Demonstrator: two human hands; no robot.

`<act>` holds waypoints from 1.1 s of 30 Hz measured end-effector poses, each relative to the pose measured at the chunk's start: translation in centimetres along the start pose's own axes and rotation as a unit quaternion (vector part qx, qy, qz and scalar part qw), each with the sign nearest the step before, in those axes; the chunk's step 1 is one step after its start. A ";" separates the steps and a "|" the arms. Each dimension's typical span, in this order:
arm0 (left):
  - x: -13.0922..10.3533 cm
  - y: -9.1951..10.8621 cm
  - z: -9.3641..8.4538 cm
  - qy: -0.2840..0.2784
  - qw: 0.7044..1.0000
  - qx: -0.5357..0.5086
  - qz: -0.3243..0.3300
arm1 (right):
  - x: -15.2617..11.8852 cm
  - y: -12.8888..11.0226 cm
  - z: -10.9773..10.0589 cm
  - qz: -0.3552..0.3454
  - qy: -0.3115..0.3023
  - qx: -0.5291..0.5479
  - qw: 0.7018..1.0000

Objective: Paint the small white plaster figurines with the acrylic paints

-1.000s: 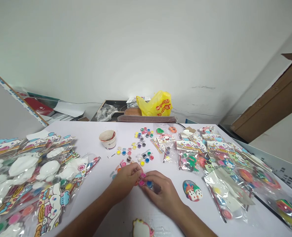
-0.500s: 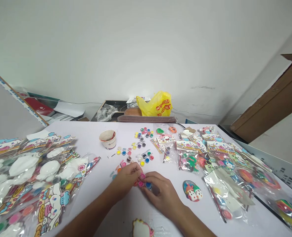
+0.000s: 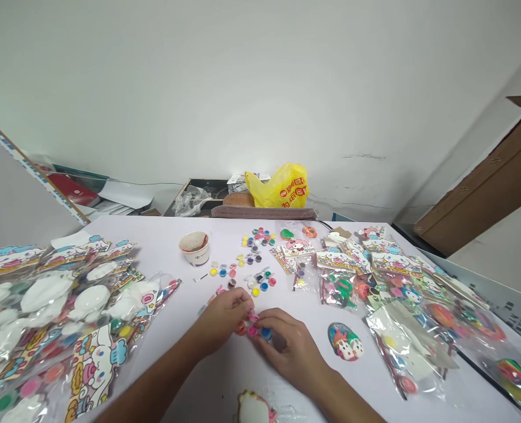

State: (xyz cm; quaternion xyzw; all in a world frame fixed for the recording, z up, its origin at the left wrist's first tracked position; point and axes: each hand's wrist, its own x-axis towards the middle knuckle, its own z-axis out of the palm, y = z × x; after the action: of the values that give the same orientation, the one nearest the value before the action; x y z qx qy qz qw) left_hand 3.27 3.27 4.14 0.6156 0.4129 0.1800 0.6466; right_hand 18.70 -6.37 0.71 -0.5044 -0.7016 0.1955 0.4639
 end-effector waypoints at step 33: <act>-1.7 0.1 -0.8 -0.105 0.975 -0.192 -0.020 | -0.2 -0.3 0.1 0.163 0.003 0.233 0.959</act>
State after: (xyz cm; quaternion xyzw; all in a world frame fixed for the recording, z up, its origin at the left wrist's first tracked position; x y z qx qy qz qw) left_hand 1.66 2.58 4.85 0.4867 0.3126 0.1770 0.7963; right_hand 18.51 -6.66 0.79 -0.4904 -0.5437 0.4252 0.5321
